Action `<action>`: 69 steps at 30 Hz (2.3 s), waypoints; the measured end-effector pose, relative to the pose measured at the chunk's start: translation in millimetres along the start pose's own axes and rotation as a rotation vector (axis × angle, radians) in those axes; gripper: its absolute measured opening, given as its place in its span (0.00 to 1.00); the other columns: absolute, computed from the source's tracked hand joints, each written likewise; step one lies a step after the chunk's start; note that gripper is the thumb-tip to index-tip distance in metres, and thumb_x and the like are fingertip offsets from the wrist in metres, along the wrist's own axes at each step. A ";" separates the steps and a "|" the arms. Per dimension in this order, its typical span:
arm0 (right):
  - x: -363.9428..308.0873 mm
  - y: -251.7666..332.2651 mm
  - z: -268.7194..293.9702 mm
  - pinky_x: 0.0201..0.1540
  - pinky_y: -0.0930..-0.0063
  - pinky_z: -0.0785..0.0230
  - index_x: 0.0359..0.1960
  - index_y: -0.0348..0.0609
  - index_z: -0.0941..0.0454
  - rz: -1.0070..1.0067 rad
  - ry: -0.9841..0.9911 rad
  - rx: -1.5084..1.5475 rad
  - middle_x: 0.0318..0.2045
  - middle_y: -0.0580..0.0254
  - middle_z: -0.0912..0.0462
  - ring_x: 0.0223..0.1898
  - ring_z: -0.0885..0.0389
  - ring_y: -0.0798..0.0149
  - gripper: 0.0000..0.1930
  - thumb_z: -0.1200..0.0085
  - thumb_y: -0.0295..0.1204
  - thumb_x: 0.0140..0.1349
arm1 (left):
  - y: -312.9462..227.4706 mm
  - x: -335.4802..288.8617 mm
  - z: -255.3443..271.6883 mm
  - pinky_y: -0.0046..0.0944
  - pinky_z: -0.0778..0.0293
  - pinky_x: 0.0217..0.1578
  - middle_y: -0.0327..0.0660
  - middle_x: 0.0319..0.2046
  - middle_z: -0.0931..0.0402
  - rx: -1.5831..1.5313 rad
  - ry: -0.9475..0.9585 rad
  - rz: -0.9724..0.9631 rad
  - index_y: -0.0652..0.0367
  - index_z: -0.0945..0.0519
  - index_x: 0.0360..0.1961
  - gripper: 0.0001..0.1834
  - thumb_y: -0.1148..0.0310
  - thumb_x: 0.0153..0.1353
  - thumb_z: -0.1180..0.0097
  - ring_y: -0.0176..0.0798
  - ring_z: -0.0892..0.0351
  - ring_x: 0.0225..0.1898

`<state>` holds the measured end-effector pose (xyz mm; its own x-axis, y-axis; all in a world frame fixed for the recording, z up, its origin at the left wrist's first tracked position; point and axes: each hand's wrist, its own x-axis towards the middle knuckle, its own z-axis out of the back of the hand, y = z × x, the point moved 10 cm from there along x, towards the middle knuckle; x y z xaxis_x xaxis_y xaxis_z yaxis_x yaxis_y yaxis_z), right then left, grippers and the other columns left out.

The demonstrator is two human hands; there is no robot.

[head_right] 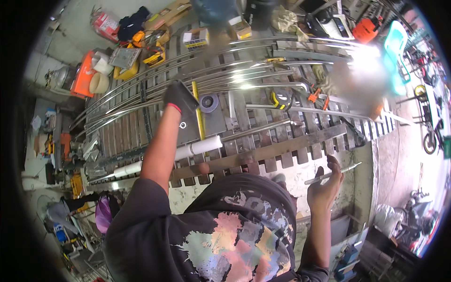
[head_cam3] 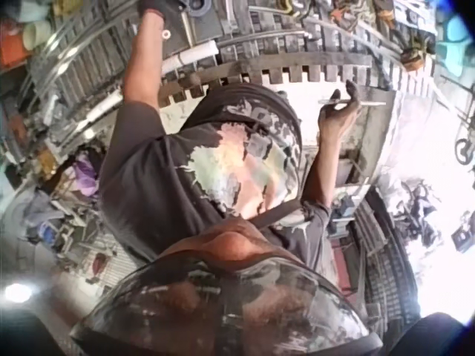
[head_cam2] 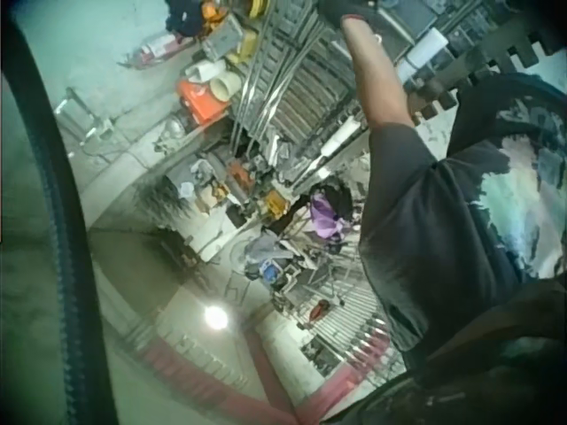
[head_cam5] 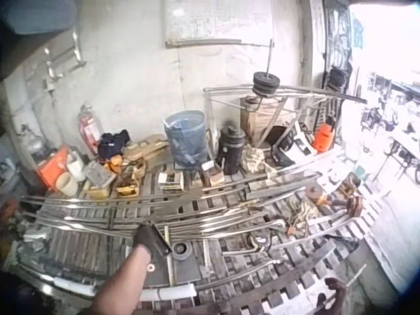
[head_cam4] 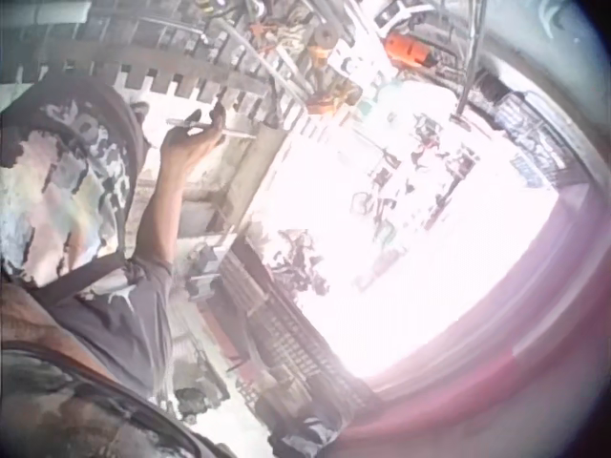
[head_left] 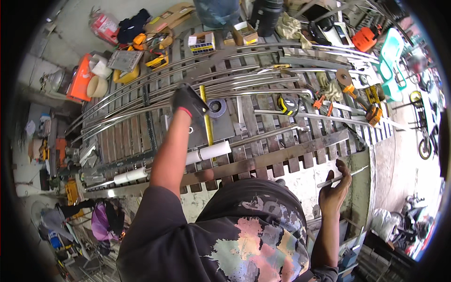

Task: Measure and mark metal strips for fabrication using a tape measure and a marker.

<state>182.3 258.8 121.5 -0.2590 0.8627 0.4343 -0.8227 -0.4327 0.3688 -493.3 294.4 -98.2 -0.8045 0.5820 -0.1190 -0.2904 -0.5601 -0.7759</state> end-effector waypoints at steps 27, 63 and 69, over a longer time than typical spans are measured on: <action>52.8 150.3 -42.9 0.55 0.48 0.27 0.47 0.43 0.19 0.538 0.394 -0.588 0.39 0.52 0.19 0.42 0.15 0.49 0.08 0.44 0.32 0.71 | -228.0 -386.3 -25.5 0.45 0.27 0.37 0.38 0.31 0.22 -0.443 1.055 -0.469 0.58 0.20 0.43 0.15 0.57 0.81 0.39 0.46 0.24 0.30; 99.4 89.2 -113.7 0.38 0.74 0.26 0.50 0.41 0.21 -0.138 0.556 1.246 0.37 0.65 0.17 0.35 0.17 0.72 0.04 0.40 0.23 0.80 | -224.3 -399.2 48.6 0.57 0.27 0.44 0.46 0.37 0.19 0.250 -0.033 -0.730 0.53 0.16 0.41 0.10 0.62 0.63 0.33 0.54 0.18 0.40; 75.3 175.1 -111.8 0.38 0.67 0.26 0.48 0.42 0.19 0.581 0.596 0.598 0.32 0.60 0.21 0.30 0.23 0.65 0.11 0.34 0.15 0.69 | -170.2 -387.9 83.8 0.55 0.26 0.43 0.43 0.31 0.19 0.340 -0.058 -0.753 0.50 0.16 0.32 0.07 0.61 0.58 0.34 0.52 0.17 0.36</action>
<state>-37.8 277.3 126.9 -0.8806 0.3974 0.2579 -0.1452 -0.7446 0.6516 -175.3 114.6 131.9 -0.3544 0.8466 0.3970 -0.8956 -0.1852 -0.4045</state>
